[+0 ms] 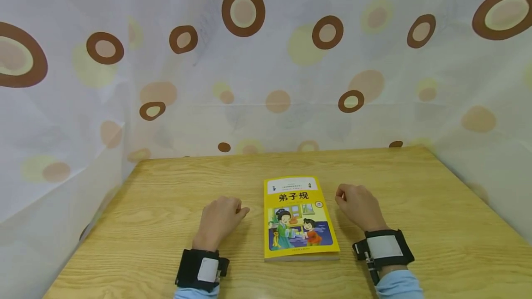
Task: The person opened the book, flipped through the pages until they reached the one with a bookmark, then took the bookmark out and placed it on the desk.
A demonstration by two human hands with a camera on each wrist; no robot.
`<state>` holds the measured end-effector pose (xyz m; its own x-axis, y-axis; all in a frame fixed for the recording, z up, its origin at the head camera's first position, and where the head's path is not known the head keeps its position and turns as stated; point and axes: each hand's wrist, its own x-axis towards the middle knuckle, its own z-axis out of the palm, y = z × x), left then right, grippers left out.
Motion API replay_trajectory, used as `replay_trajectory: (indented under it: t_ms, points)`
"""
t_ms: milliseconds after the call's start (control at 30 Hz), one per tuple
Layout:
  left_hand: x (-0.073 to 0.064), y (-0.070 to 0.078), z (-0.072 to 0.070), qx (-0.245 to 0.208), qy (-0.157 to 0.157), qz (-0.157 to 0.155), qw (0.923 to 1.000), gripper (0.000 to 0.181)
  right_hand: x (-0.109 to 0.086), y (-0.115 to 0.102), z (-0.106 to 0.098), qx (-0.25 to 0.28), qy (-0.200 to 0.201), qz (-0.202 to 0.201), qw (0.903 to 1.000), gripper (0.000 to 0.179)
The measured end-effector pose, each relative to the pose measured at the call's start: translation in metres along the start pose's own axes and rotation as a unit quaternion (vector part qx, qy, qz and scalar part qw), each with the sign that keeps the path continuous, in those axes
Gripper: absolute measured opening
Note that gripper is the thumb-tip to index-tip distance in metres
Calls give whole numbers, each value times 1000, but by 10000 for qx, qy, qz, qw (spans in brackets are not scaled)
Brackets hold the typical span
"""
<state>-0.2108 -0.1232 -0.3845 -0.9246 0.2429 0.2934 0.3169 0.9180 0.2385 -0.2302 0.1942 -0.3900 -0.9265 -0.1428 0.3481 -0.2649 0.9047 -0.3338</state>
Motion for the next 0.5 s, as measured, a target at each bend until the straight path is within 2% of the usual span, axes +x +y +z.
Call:
replay_trajectory:
  t_ms: [200,500]
  points:
    - [-1,0,-1,-91,24,26,10000,43,-1,2,3,70,-93,-71,9999,6]
    - [-1,0,-1,-68,-120,-17,9999,44,-2,0,0,127,-485,-51,9987,4]
